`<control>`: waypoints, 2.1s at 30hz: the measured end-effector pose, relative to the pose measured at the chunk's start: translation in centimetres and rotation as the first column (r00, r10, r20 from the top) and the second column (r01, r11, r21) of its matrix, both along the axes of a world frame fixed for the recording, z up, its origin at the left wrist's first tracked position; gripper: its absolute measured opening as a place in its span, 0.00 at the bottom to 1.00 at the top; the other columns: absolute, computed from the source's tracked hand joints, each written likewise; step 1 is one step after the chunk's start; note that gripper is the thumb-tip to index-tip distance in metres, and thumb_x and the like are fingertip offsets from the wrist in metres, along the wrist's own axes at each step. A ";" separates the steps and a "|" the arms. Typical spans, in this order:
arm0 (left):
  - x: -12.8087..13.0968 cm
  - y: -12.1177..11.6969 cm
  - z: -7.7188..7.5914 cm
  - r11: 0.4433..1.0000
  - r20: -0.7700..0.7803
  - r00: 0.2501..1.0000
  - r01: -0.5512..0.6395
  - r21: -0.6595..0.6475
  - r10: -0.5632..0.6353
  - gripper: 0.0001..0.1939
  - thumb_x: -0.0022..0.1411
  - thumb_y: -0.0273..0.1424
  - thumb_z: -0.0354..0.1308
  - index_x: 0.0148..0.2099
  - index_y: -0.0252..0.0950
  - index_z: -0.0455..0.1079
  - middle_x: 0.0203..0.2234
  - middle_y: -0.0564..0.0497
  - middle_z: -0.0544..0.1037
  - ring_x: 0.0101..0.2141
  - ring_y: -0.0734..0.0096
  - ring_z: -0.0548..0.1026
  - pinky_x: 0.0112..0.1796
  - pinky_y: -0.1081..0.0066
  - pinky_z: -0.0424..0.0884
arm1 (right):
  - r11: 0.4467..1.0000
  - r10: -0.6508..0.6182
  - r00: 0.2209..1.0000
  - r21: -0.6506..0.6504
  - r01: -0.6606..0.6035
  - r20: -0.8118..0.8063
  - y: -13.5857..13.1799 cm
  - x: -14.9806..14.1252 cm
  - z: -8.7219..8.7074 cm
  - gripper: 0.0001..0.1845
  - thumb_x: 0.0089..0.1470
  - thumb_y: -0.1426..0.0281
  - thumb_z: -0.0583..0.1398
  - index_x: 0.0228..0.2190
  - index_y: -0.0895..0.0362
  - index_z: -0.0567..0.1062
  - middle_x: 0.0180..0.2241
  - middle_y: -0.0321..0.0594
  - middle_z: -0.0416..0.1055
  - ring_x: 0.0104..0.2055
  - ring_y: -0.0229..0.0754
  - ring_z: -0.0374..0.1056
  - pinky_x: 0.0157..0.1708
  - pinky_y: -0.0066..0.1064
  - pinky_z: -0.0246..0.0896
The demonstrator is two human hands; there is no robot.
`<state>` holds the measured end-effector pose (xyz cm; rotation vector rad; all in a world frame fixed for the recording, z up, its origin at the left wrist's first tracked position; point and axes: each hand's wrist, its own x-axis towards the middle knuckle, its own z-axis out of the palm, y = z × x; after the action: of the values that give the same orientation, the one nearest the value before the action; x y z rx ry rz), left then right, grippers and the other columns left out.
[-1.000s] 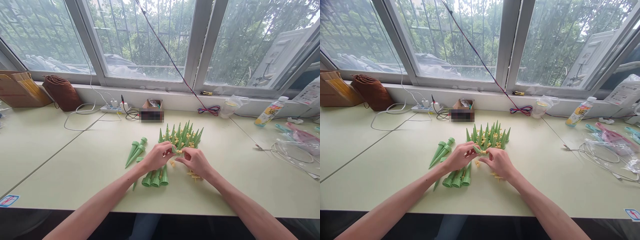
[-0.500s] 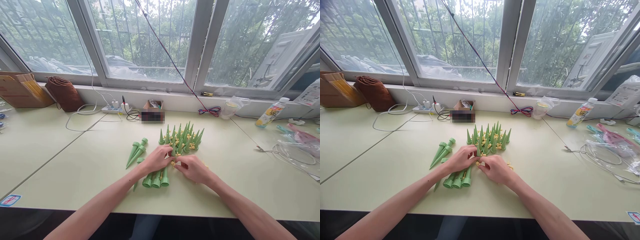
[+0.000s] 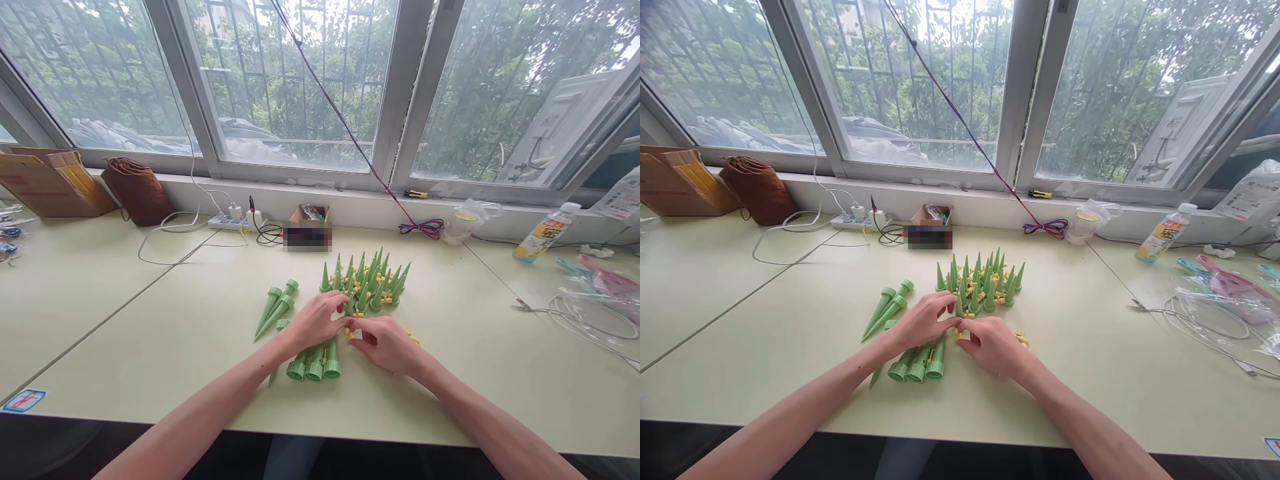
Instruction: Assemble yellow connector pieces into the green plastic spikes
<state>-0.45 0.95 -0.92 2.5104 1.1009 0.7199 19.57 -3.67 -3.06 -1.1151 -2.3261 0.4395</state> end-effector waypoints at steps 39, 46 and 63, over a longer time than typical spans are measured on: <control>0.3 -1.1 0.0 0.949 -0.034 0.973 0.231 0.215 -0.229 0.18 0.69 0.30 0.49 0.26 0.35 0.69 0.20 0.54 0.71 0.21 0.76 0.65 0.26 0.73 0.60 | 1.000 -0.012 1.000 -0.002 0.013 0.019 0.3 -0.2 0.0 0.11 0.55 0.76 0.55 0.22 0.55 0.62 0.21 0.33 0.65 0.23 0.36 0.57 0.24 0.27 0.49; 0.2 -0.8 -0.1 0.974 0.071 0.981 0.167 0.151 -0.179 0.20 0.72 0.34 0.47 0.28 0.34 0.70 0.19 0.54 0.70 0.20 0.76 0.63 0.25 0.74 0.59 | 0.998 -0.068 0.969 -0.014 0.067 -0.239 -0.2 -0.2 0.9 0.09 0.60 0.70 0.55 0.28 0.56 0.69 0.20 0.32 0.63 0.21 0.34 0.55 0.23 0.27 0.53; 0.4 -1.3 0.4 0.985 0.090 0.983 0.152 0.084 -0.160 0.11 0.67 0.33 0.54 0.44 0.33 0.74 0.21 0.55 0.74 0.21 0.76 0.69 0.28 0.75 0.65 | 0.988 -0.071 0.811 -0.153 -0.023 -0.581 -0.6 -0.1 1.8 0.09 0.62 0.65 0.58 0.35 0.58 0.74 0.26 0.37 0.69 0.24 0.35 0.64 0.22 0.27 0.65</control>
<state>-0.09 -0.39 -0.49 2.5604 0.8479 0.8434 19.46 -4.28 -1.29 -0.9058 -1.7490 0.8357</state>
